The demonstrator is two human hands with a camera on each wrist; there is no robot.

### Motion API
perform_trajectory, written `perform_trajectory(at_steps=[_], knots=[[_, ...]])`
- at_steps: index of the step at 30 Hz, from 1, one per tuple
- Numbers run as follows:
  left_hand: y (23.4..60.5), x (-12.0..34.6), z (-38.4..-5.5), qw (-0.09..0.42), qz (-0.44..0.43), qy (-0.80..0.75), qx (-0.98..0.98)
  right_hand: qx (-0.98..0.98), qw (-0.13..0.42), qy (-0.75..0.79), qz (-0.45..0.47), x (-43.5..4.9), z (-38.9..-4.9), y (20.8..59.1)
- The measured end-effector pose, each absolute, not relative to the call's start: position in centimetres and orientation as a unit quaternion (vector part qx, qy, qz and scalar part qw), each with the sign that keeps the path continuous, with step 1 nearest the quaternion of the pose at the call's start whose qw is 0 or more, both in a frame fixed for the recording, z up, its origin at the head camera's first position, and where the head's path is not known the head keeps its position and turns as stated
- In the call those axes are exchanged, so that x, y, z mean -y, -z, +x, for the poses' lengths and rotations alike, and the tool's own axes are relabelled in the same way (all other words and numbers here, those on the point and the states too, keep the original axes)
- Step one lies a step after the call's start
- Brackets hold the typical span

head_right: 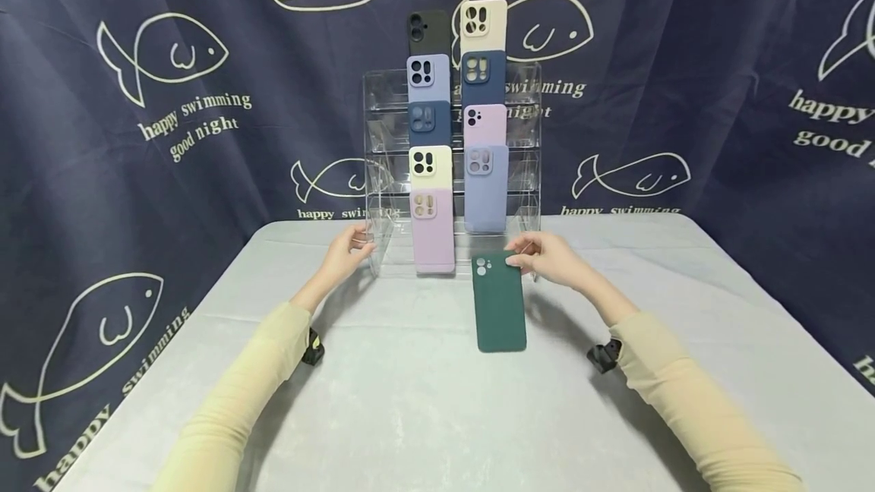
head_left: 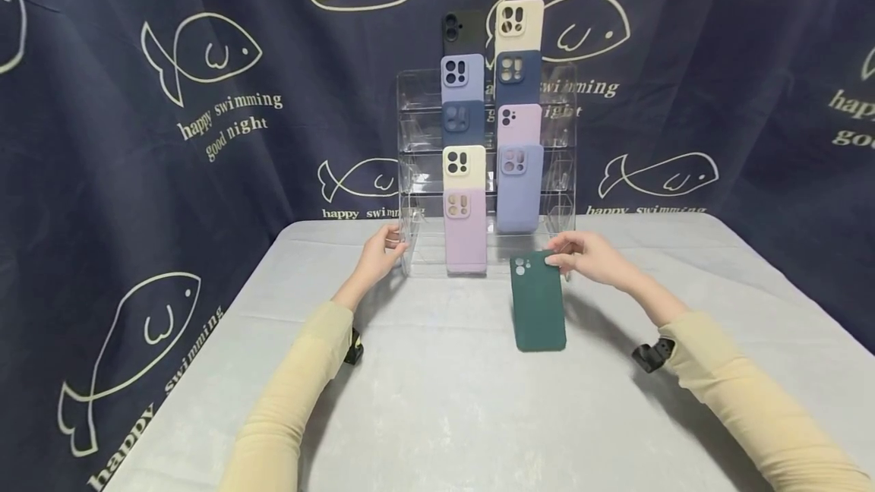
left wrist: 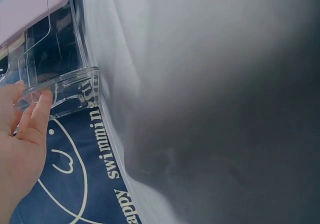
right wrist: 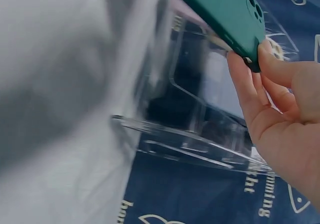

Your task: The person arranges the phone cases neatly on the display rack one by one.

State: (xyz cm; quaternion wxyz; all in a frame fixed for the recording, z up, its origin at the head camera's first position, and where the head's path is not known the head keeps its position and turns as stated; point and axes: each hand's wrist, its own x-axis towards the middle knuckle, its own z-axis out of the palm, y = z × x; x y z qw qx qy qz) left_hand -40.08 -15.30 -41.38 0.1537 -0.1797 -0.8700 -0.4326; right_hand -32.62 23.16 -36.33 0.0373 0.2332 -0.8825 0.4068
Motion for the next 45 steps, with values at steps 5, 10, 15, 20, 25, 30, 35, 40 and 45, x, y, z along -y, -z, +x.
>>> perform_trajectory(at_steps=[5,10,15,20,25,30,35,40,45], knots=[[41.1,15.1,-40.1,0.154,-0.181,0.435,0.869,0.88,0.108,-0.403,0.225,-23.6,-32.9,34.5],[41.1,15.1,-40.2,0.158,-0.177,0.434,0.869,0.872,0.193,-0.397,0.212,-23.8,-33.6,33.0],[41.5,15.3,-40.1,0.151,-0.172,0.431,0.873,0.869,0.227,-0.397,0.189,-23.6,-34.1,32.0],[41.8,15.5,-40.0,0.143,-0.174,0.431,0.874,0.867,0.246,-0.399,0.171,-23.2,-35.4,32.1],[41.8,15.4,-40.1,0.153,-0.179,0.433,0.87,0.856,0.277,-0.401,0.173,-22.6,-37.0,32.4],[41.6,15.4,-40.2,0.156,-0.177,0.438,0.868,0.85,0.292,-0.402,0.178,-21.9,-38.1,32.7],[41.6,15.3,-40.1,0.155,-0.171,0.433,0.871,0.86,0.275,-0.394,0.171,-21.6,-38.6,33.3],[41.5,15.3,-40.1,0.151,-0.172,0.434,0.872,0.87,0.243,-0.4,0.156,-21.6,-38.9,33.8],[41.5,15.3,-40.0,0.154,-0.175,0.433,0.871,0.864,0.229,-0.422,0.154,-21.5,-39.3,34.4]])
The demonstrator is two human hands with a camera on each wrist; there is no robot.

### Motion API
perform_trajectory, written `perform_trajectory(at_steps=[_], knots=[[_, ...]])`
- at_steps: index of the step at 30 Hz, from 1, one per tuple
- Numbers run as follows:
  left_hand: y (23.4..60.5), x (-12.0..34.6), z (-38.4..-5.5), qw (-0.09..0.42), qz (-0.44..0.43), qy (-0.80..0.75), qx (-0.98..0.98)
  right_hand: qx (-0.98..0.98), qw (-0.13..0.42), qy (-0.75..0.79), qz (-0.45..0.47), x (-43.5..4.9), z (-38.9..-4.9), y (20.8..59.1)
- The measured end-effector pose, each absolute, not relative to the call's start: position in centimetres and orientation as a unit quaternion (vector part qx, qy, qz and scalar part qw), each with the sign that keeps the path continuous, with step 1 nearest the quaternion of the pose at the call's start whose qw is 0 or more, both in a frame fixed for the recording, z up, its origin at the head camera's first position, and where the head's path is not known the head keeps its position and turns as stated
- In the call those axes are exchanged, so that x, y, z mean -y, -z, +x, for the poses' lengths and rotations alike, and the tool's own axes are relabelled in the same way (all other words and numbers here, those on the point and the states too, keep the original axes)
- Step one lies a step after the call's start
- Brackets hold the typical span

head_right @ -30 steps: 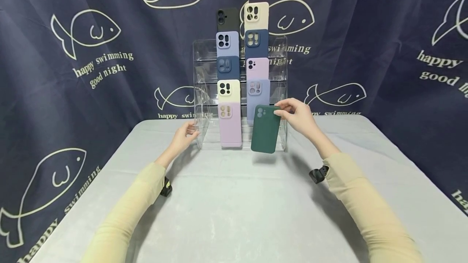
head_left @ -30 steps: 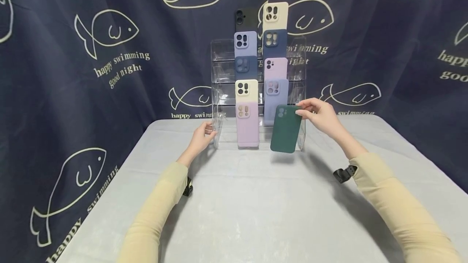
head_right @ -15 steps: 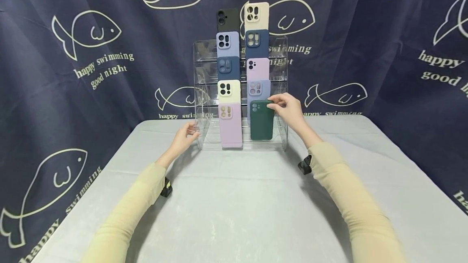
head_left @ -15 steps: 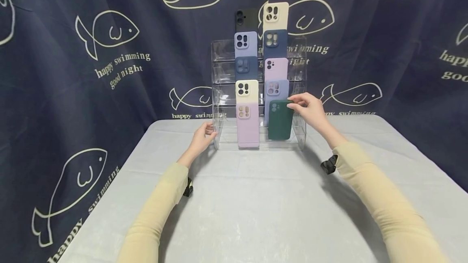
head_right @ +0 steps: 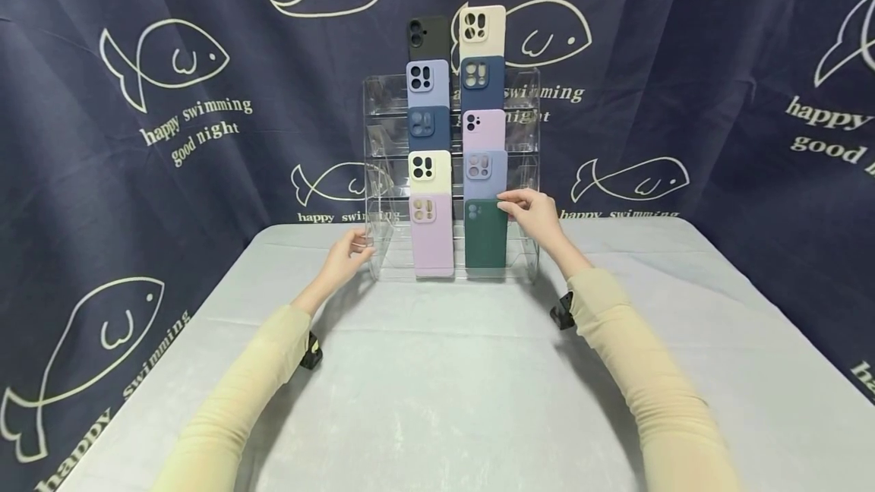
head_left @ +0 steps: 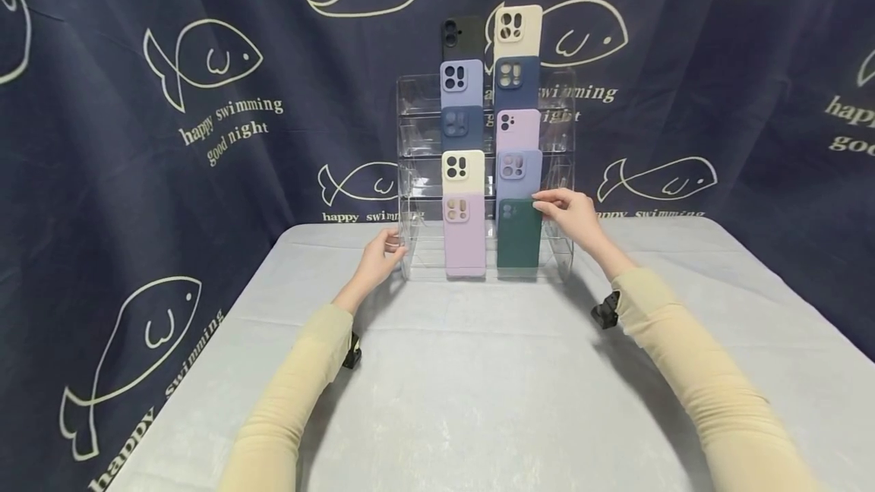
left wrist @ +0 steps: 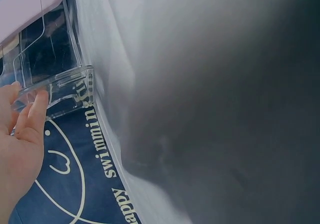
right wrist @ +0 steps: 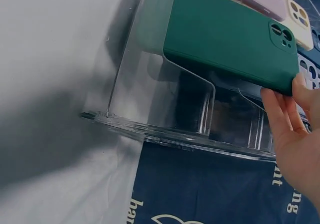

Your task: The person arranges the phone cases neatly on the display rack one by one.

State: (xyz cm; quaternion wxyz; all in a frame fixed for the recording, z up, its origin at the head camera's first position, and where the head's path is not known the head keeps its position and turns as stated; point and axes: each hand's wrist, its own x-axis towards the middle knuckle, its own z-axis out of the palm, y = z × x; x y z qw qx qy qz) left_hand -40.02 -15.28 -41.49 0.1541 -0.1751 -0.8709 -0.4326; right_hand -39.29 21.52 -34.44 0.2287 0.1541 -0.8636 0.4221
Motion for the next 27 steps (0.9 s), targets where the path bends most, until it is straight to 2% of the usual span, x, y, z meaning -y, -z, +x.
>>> perform_trajectory(at_steps=[12,27], knots=[[41.5,15.2,-40.1,0.162,-0.175,0.428,0.872,0.85,0.291,-0.408,0.163,-21.7,-39.1,34.6],[40.9,15.0,-40.2,0.169,-0.176,0.388,0.889,0.84,0.316,-0.399,0.186,-23.0,-37.9,33.6]])
